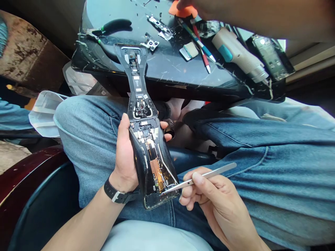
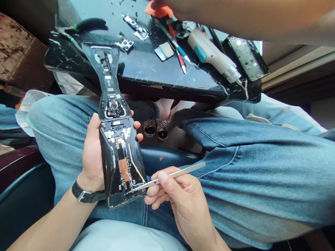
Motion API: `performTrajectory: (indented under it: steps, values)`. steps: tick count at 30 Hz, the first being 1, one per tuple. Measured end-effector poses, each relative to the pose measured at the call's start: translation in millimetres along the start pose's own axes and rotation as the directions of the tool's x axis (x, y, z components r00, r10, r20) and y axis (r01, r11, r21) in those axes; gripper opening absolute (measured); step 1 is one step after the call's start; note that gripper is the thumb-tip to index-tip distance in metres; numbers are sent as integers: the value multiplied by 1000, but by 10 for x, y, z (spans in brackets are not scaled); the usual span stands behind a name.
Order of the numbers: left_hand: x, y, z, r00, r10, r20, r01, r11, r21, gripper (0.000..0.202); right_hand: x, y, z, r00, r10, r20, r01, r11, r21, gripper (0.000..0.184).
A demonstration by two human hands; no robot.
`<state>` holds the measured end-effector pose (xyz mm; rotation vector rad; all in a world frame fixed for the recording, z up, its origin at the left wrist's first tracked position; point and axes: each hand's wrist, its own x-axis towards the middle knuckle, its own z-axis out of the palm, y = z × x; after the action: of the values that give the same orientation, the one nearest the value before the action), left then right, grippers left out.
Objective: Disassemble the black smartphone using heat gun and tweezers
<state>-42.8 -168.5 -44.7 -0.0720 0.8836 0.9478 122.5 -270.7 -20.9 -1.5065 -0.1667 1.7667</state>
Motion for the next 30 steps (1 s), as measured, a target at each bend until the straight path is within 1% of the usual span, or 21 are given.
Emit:
performTrajectory:
  steps: [1,3,5,7,10,12,17,20,22,24,26,28,30]
  values:
    - [3,3,-8,1000,0,12,0,1000,-3,72,9,15,-18,1000,-4,22,4,1000,12,31]
    - [11,15,-20,999,-6,39,6,1000,-9,73,34,46,-63,995,-21,100,16,999,44,27]
    - [22,27,-21,998,-12,57,12,1000,-10,75,70,79,-116,979,-54,195,41,997,70,23]
    - [33,36,-15,998,-14,63,14,1000,-7,76,112,113,-165,959,-105,264,83,992,92,21]
    - [38,39,-8,998,-16,62,17,1000,-11,76,169,155,-208,936,-174,307,141,982,127,20]
    - [36,40,-10,997,-28,77,30,999,-22,76,191,167,-205,926,-188,326,148,978,145,21]
    - [30,72,-33,988,-53,146,63,996,-67,78,178,130,-123,941,-131,312,87,985,150,21]
    - [33,100,-51,973,-65,222,84,993,-78,80,148,117,-85,942,-165,292,122,980,159,20]
    - [34,109,-60,968,-66,244,87,993,-78,81,134,131,-67,941,-208,268,166,971,173,18]
    - [33,101,-63,969,-66,240,87,993,-77,81,135,155,-41,942,-229,246,184,964,192,18]
    - [32,77,-60,973,-65,220,79,995,-57,83,153,172,-3,947,-216,237,167,963,210,18]
    - [33,50,-53,974,-116,194,119,993,-2,90,178,162,36,952,-190,240,138,966,219,20]
    - [35,33,-45,973,-149,178,148,989,19,94,197,122,60,957,-173,233,121,968,221,22]
